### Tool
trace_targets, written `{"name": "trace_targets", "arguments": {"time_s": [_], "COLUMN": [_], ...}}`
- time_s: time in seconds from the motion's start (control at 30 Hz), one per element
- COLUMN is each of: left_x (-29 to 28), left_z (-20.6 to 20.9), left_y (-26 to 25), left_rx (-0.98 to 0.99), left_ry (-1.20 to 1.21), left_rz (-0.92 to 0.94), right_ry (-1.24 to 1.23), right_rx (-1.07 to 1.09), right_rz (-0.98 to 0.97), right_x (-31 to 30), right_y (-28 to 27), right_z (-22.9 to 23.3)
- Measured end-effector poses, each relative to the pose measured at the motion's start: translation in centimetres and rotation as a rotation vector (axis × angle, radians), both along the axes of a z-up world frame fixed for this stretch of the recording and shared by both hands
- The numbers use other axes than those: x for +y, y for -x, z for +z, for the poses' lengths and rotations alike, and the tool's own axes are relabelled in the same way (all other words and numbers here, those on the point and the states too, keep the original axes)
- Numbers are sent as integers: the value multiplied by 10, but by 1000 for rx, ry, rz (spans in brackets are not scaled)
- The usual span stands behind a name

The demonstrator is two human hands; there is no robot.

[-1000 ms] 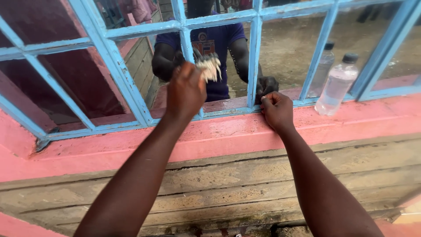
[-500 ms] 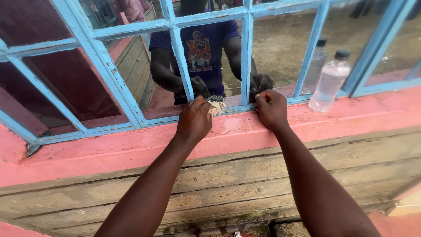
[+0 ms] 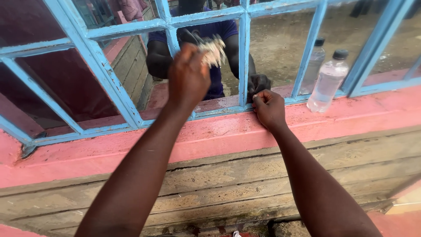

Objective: Cleaning a glass window pane using water from a plastic bottle and a rag.

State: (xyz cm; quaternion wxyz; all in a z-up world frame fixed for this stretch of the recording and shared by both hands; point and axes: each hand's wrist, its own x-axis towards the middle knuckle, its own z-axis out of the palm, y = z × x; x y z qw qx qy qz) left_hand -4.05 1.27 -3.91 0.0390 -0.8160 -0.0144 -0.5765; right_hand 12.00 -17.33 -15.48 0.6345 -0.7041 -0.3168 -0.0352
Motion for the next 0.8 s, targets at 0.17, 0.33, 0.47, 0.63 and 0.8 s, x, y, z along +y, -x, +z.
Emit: {"name": "trace_targets", "arguments": {"time_s": [0.17,0.33,0.47,0.63,0.8], "left_x": [-11,-13,-10,-4,-8], "left_z": [-67,-94,-59,0,31], "left_y": [-1,4,5,-2,-22], "left_rx": [262,430,253,-35,-140], "left_ry": [104,170,153,17,-25], "left_rz": [-28,20,86,134,84], "right_ry": [-19,-30,26,17,20], "right_rx": [24,34,-84,-133,-104], "right_rz": [21,23,-37,-49,-40], "right_x": [-1,-1,0,1,-1], "right_y": [0,2,4,0,1], "right_z": [1,-1,0,-4,-2]}}
